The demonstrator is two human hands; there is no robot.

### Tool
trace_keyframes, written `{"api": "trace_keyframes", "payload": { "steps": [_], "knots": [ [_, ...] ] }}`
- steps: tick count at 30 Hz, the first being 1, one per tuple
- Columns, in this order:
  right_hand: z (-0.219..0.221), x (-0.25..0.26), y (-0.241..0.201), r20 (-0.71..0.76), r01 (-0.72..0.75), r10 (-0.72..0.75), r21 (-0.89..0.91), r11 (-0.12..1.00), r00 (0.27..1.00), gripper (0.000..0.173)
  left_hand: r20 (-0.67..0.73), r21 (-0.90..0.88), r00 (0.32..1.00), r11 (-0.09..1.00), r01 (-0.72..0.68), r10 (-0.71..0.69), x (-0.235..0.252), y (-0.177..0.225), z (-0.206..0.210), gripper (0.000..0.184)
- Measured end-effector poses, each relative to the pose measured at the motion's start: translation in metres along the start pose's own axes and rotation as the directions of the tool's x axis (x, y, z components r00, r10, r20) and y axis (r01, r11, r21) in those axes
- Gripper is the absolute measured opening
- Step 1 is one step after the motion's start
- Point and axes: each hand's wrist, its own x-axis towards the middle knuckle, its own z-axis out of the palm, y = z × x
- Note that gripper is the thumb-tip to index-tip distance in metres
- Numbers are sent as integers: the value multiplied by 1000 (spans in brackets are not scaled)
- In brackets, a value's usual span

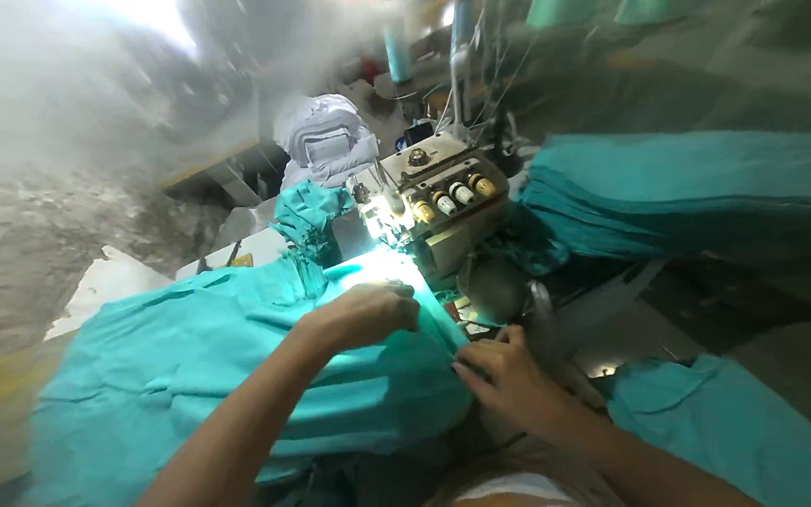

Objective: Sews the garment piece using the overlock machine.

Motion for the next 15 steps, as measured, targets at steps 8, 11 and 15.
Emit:
{"api": "trace_keyframes", "payload": {
  "steps": [8,11,15],
  "knots": [
    [3,-5,2,-63,46,-43,48,998,997,22,-115,-67,993,998,4,-11,4,-13,13,17],
    [0,-2,-2,-74,56,-51,64,996,996,22,-141,-54,989,998,43,-50,6,-10,13,17],
    [-2,0,-9,-91,62,-51,120,991,995,22,-115,53,993,998,34,-28,4,-12,17,22]
  ]
}}
